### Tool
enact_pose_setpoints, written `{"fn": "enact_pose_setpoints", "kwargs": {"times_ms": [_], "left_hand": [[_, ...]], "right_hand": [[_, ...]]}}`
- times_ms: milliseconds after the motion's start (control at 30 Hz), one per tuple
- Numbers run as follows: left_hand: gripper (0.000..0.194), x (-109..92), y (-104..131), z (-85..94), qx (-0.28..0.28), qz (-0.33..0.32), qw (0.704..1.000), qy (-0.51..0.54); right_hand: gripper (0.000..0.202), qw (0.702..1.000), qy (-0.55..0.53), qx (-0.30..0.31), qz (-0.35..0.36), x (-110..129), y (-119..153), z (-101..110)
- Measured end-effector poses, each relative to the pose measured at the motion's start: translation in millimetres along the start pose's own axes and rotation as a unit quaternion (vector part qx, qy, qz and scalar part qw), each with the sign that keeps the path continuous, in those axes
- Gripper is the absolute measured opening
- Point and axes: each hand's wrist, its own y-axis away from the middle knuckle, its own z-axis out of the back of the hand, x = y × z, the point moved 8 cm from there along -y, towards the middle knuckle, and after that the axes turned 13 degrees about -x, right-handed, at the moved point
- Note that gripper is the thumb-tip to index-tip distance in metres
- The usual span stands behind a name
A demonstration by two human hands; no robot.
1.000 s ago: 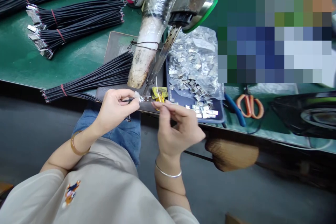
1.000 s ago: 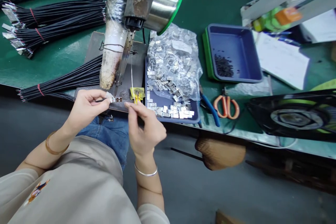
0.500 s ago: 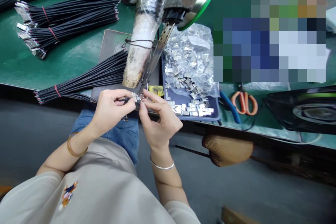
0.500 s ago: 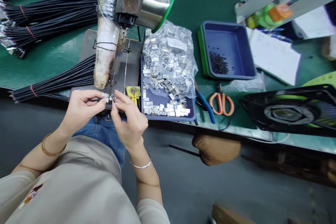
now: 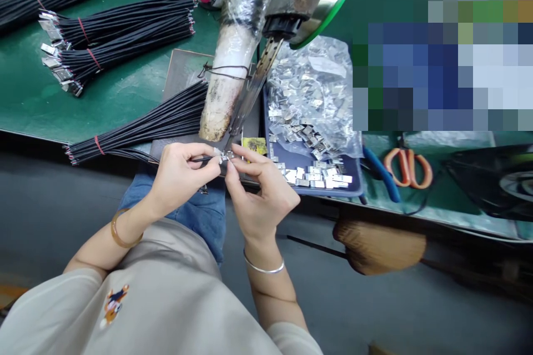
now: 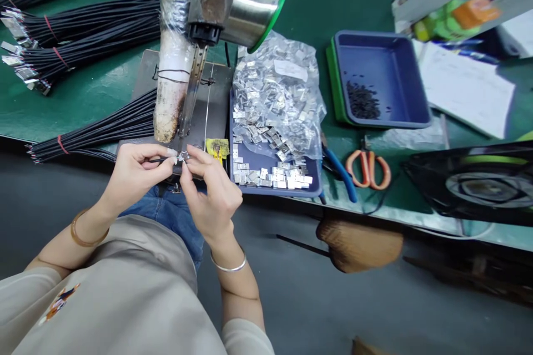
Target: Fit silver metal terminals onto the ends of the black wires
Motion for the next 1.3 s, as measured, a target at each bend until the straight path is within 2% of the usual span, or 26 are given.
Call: {"fn": "enact_pose_setpoints", "kwargs": {"times_ms": [233, 367, 500, 567, 633, 700, 767, 800, 867, 933, 1033, 1100, 1167, 1300], "left_hand": [[0.017, -8, 1, 3.9, -0.012, -0.04, 0.999, -0.029], [0.018, -1, 1, 1.0, 0.011, -0.02, 0.999, -0.029], [0.021, 0, 5, -3.2, 0.035, -0.039, 0.997, -0.05], [0.021, -6, 8, -3.7, 0.039, -0.09, 0.992, -0.075], [0.019, -17, 14, -4.1, 0.043, -0.183, 0.977, -0.101], [0.019, -28, 22, -4.2, 0.049, -0.286, 0.95, -0.117], [0.017, -33, 27, -2.6, 0.055, -0.337, 0.932, -0.12], [0.015, -33, 26, -1.0, 0.059, -0.333, 0.934, -0.117], [0.011, -25, 21, 1.7, 0.076, -0.27, 0.955, -0.097], [0.013, -13, 17, 1.1, 0.111, -0.172, 0.977, -0.061], [0.017, 1, 15, -2.3, 0.149, -0.06, 0.987, -0.019], [0.015, 4, 14, -2.2, 0.142, -0.036, 0.989, -0.006], [0.014, 5, 15, -1.6, 0.128, -0.036, 0.991, 0.0], [0.015, 4, 16, -1.1, 0.117, -0.056, 0.992, -0.01]], "right_hand": [[0.016, 0.999, 0.008, -0.018, 0.026, 8, -7, 0], [0.017, 0.999, 0.005, -0.01, 0.036, 8, 0, 3], [0.012, 1.0, -0.006, -0.012, -0.011, -5, 6, 9], [0.008, 0.998, -0.006, -0.034, -0.054, -12, 3, 15], [0.008, 0.995, -0.003, -0.029, -0.095, -17, -3, 15], [0.012, 0.989, -0.027, 0.033, -0.143, -21, -6, 6], [0.014, 0.972, -0.079, 0.103, -0.198, -24, -3, -6], [0.014, 0.962, -0.103, 0.125, -0.219, -25, -1, -9], [0.013, 0.96, -0.118, 0.131, -0.218, -25, 1, -10], [0.009, 0.982, -0.087, 0.106, -0.133, -17, -1, -5], [0.008, 0.998, -0.003, 0.051, 0.033, 2, 1, 6], [0.007, 0.997, 0.039, 0.015, 0.062, 7, 3, 13], [0.006, 0.997, 0.063, 0.008, 0.051, 10, 4, 15], [0.005, 0.995, 0.061, 0.075, 0.018, 16, 7, 3]]}}
